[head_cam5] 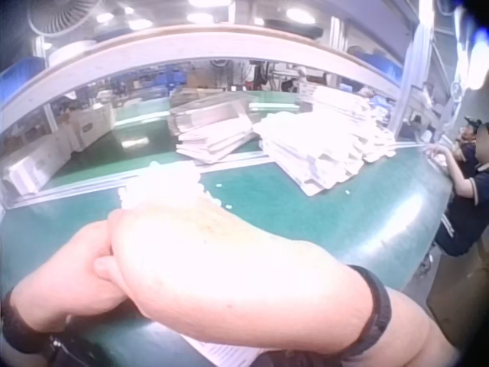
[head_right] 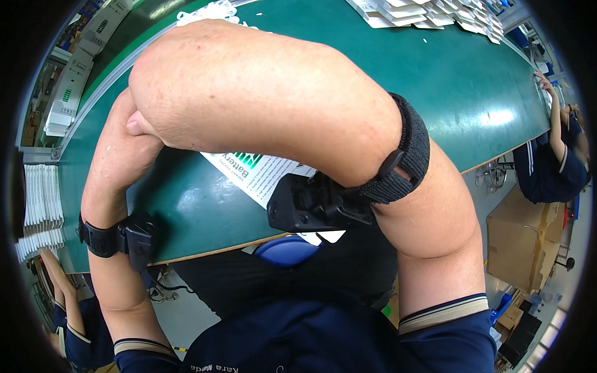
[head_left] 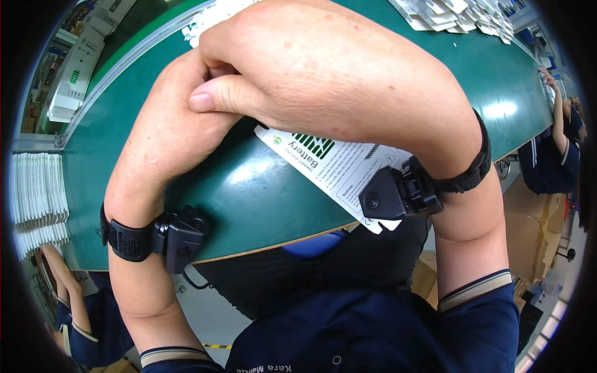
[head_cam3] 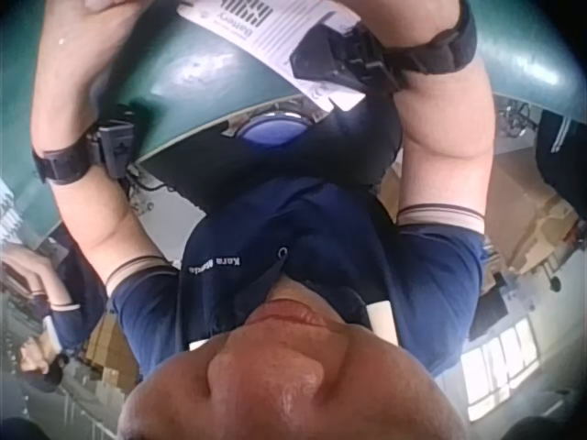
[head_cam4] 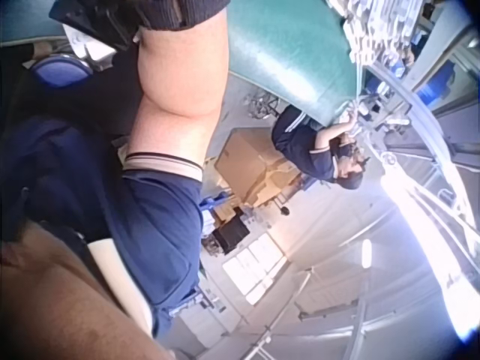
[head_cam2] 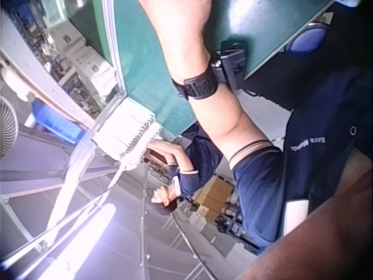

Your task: Manually attaching plastic clips to battery product packaging sleeves on a factory assembly line.

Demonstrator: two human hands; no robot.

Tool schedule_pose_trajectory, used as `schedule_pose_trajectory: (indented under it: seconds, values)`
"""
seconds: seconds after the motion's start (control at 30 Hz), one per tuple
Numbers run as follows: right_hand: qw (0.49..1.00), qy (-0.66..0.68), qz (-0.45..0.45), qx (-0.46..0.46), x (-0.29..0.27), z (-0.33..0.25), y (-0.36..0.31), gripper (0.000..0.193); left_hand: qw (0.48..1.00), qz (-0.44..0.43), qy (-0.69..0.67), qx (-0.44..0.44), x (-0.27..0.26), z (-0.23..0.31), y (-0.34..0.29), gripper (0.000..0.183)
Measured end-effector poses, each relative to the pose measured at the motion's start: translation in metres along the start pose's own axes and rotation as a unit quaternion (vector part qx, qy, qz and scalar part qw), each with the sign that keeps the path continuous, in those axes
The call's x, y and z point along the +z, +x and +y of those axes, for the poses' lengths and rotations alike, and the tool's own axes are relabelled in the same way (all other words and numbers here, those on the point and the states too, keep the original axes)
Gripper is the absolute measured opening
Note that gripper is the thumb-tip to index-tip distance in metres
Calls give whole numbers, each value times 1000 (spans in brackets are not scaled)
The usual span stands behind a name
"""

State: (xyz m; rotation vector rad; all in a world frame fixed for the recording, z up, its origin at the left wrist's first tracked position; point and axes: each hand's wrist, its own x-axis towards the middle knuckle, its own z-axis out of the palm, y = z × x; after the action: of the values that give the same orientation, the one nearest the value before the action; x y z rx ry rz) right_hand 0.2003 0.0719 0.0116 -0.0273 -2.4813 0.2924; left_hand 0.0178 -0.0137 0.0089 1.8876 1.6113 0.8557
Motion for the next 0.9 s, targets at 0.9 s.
schedule_pose_trajectory:
  seconds: [0.9]
  values:
    - [999,25,-29,29,-6,0,-9,5,999,23,24,41,5,-5,-1,29]
